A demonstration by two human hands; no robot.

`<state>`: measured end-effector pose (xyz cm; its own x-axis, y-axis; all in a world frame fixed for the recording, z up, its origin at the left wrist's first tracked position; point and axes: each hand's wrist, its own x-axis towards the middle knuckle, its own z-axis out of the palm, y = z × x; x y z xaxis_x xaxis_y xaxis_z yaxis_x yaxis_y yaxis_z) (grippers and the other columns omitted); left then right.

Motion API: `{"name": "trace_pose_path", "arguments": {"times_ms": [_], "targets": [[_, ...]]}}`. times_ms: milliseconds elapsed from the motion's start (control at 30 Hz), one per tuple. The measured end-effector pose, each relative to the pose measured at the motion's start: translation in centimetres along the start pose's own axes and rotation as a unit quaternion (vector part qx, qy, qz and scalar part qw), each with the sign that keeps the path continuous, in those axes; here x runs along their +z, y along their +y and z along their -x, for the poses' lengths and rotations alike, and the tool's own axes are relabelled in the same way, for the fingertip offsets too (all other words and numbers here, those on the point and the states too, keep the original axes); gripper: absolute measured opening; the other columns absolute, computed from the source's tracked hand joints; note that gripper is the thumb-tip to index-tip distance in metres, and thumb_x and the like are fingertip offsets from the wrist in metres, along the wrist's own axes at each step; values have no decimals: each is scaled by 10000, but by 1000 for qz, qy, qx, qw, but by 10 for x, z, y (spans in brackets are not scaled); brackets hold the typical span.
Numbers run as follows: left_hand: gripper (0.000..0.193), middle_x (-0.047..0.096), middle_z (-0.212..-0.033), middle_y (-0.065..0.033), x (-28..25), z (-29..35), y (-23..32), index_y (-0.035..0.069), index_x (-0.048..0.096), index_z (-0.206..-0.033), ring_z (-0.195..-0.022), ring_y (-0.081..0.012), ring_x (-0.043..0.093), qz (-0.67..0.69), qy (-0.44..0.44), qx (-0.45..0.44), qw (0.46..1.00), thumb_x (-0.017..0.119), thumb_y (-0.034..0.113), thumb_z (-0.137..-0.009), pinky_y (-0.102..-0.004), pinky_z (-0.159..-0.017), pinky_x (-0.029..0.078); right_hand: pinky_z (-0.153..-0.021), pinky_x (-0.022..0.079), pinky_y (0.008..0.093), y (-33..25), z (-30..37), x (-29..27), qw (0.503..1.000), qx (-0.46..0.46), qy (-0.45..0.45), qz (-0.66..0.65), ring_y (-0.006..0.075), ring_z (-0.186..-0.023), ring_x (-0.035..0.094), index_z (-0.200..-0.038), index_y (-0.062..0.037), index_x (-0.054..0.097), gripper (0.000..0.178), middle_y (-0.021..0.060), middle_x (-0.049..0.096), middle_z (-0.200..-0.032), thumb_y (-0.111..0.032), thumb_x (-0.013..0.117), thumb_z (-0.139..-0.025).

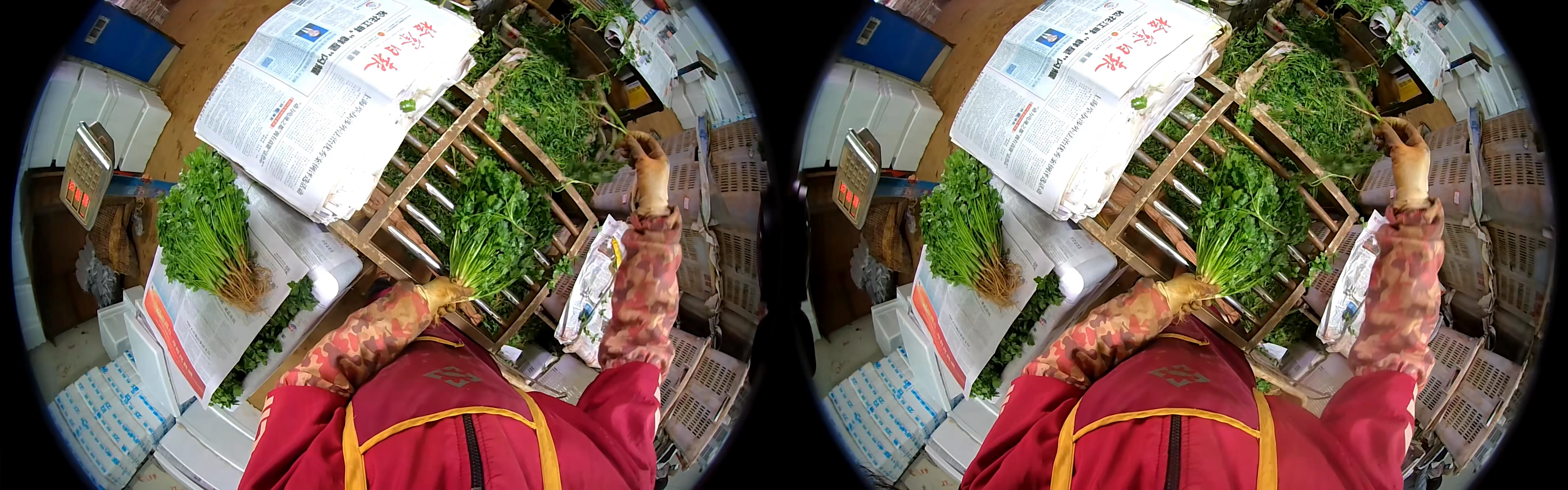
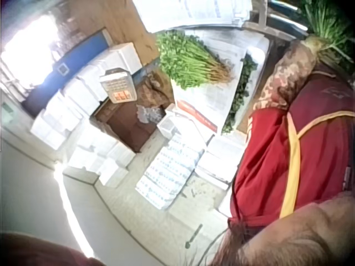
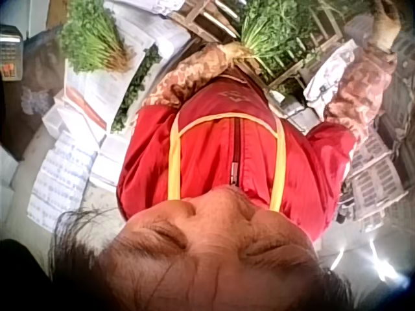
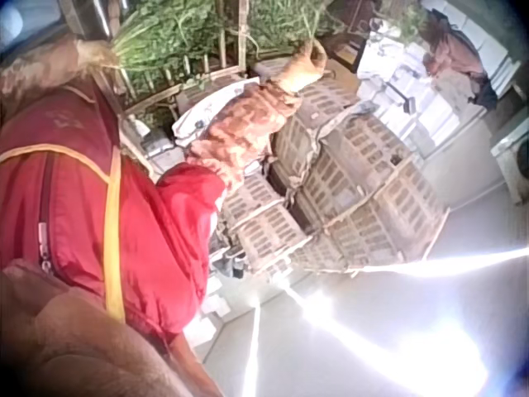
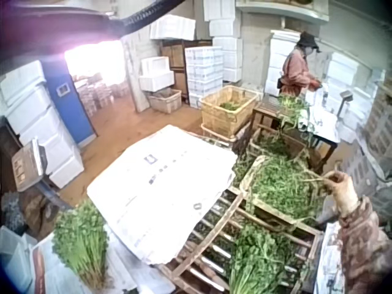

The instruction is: The person takes bunches of leafy greens from a basket, organizes them by hand, and places them into a larger crate lined with newspaper. They also move a large basket of greens across a warehouse floor.

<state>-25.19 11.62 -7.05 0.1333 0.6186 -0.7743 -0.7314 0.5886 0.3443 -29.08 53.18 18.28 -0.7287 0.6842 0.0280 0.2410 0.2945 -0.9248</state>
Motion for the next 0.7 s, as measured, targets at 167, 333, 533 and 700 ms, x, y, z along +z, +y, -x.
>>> {"name": "trace_pose_path", "arguments": {"times_ms": [167, 333, 533, 700], "targets": [[357, 411, -470, -24, 9, 20, 10, 60, 562, -691, -333, -107, 299, 16, 16, 32, 999, 717, 337, -854, -298, -321, 202, -918, 490, 356, 31, 54, 46, 864, -192, -31, 464, 291, -1105, 604, -1312, -69, 509, 586, 159, 589, -1255, -195, 738, -787], [264, 463, -531, -21, 24, 48, 28, 58, 573, -751, -377, -104, 349, -7, 58, 72, 996, 713, 251, -864, -293, -349, 254, -824, 529, 411, 29, 147, 143, 803, 24, -330, 496, 331, -905, 659, -1169, -72, 614, 500, 176, 681, -999, -473, 616, -870], [182, 488, -578, 0, 21, 78, 47, 72, 579, -824, -405, -83, 378, 57, 44, 78, 994, 722, 181, -852, -245, -362, 282, -504, 495, 283, 71, 35, 31, 934, -12, -21, 357, 177, -641, 620, -1158, -30, 590, 365, 141, 669, -773, -299, 597, -910], [350, 470, -570, 13, 29, 108, 70, 63, 565, -781, -394, -42, 310, 63, -72, 47, 994, 727, 368, -842, -220, -341, 213, -733, 529, 382, 83, 31, -72, 866, -1, 51, 497, 322, -853, 670, -1291, -24, 495, 585, 200, 674, -991, -444, 598, -897]]}}
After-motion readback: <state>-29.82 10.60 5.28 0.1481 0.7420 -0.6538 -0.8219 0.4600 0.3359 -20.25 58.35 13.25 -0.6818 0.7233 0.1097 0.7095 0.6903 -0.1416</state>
